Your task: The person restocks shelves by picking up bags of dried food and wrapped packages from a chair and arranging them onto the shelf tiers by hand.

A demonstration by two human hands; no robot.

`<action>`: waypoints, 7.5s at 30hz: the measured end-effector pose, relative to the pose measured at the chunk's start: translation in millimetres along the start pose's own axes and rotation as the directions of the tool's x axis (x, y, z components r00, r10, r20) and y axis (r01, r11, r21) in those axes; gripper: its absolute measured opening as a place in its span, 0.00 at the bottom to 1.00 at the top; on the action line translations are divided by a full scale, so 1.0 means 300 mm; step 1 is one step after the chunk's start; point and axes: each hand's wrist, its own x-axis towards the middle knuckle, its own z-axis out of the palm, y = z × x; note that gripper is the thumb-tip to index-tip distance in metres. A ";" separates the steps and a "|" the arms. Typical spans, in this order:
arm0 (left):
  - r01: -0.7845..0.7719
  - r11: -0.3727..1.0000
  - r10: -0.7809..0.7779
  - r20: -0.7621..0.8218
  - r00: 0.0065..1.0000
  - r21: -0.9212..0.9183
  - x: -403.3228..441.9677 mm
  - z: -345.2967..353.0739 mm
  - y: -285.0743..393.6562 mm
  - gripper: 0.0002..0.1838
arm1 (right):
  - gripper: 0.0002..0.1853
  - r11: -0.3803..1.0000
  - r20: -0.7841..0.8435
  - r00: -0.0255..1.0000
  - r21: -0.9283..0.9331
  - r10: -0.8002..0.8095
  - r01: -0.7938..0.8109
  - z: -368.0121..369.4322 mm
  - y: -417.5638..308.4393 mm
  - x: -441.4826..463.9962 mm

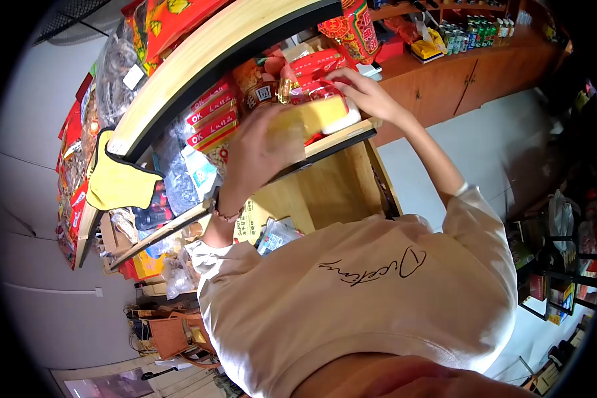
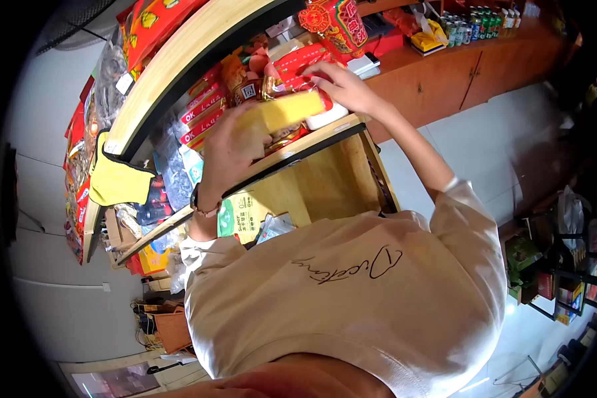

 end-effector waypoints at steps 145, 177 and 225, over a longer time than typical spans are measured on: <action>0.131 0.978 -0.154 0.140 0.978 0.165 0.250 0.281 -0.218 0.28 | 0.20 0.771 -0.262 0.928 -0.636 -0.264 0.040 0.132 0.243 0.133; 0.834 -0.457 -0.881 0.285 -0.377 -0.309 -2.113 1.106 -0.129 0.12 | 0.32 0.659 -0.185 0.947 -0.751 -0.261 0.036 0.332 0.227 -0.180; 0.428 -0.427 -0.798 0.111 -0.592 -0.797 -2.869 1.376 1.150 0.15 | 0.23 0.525 0.538 0.242 -0.842 0.807 0.121 1.315 0.287 -1.698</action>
